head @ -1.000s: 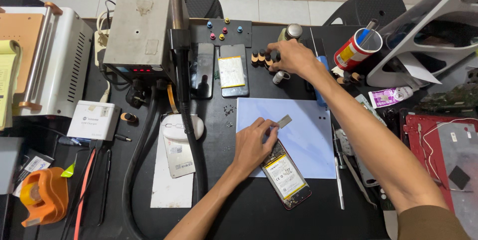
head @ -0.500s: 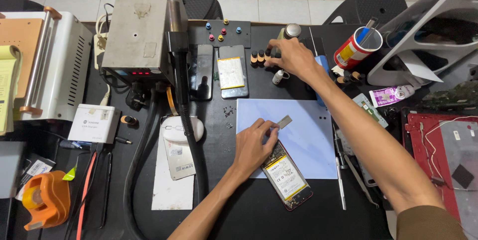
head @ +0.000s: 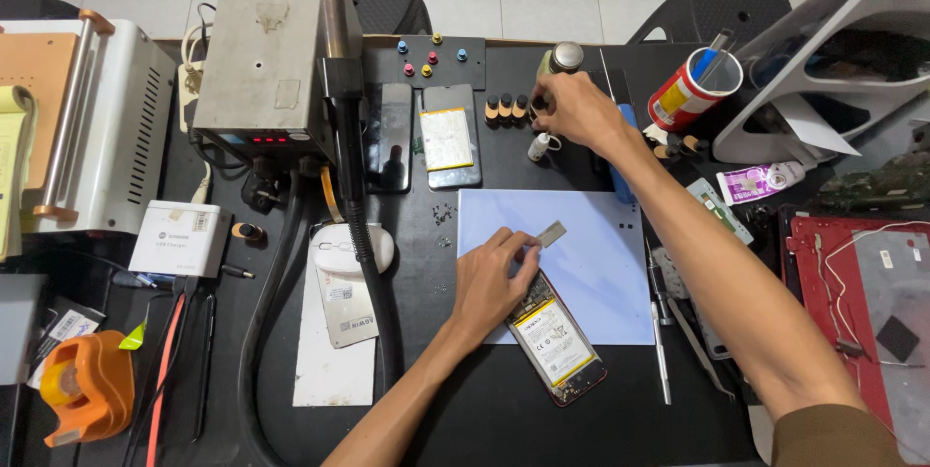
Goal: The person uses a screwdriver to remove screws from the back of a pink smartphone. They then use a prying tool to separate the screen from the frame and open the device. The person handles the internal components and places the phone on the workbench.
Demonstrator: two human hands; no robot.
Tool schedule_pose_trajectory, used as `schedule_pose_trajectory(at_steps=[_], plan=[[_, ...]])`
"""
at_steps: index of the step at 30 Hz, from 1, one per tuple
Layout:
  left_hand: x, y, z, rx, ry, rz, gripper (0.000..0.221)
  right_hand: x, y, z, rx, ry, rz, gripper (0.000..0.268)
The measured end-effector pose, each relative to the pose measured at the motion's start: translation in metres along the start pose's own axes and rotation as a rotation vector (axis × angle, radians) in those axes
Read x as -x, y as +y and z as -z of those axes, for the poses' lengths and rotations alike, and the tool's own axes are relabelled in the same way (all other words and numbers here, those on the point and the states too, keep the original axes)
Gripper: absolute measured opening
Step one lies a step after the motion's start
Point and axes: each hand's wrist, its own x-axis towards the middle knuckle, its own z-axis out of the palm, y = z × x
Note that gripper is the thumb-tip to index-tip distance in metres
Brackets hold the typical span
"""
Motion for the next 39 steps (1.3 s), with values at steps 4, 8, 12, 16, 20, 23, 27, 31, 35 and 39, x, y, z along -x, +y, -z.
schedule_pose_trajectory(at_steps=[4,8,12,16,20,23,27,31,35,39], plan=[[0.0,0.002,0.001,-0.005,0.0,-0.007,0.015,-0.001,0.003,-0.003,-0.061,0.013,0.046,0.033],[0.0,0.004,0.002,-0.009,-0.013,0.013,0.014,-0.003,0.013,-0.005,-0.145,-0.033,0.056,0.029],[0.0,0.004,0.002,-0.015,0.011,-0.013,0.013,0.007,0.02,0.006,-0.168,-0.008,0.166,0.034],[0.0,0.005,0.001,-0.026,0.02,-0.018,0.013,0.037,0.016,0.037,-0.169,0.047,0.122,0.037],[0.001,0.005,0.001,-0.017,0.011,0.022,0.013,0.089,0.02,0.081,-0.134,0.158,0.122,0.028],[0.0,0.007,0.001,-0.01,0.012,0.016,0.014,0.137,0.021,0.1,-0.122,0.221,-0.01,0.021],[0.0,0.008,0.0,-0.014,0.0,0.046,0.015,0.205,0.014,0.076,-0.075,0.151,-0.2,0.023],[0.0,0.008,-0.002,-0.019,0.014,0.085,0.015,0.262,-0.012,0.004,-0.147,0.107,-0.074,0.035],[-0.001,0.003,-0.003,0.023,0.005,0.114,0.015,0.306,-0.058,-0.048,-0.039,0.196,-0.01,0.063],[0.001,0.002,0.0,0.097,-0.003,0.183,0.017,0.32,-0.083,-0.073,-0.006,0.206,0.014,0.09]])
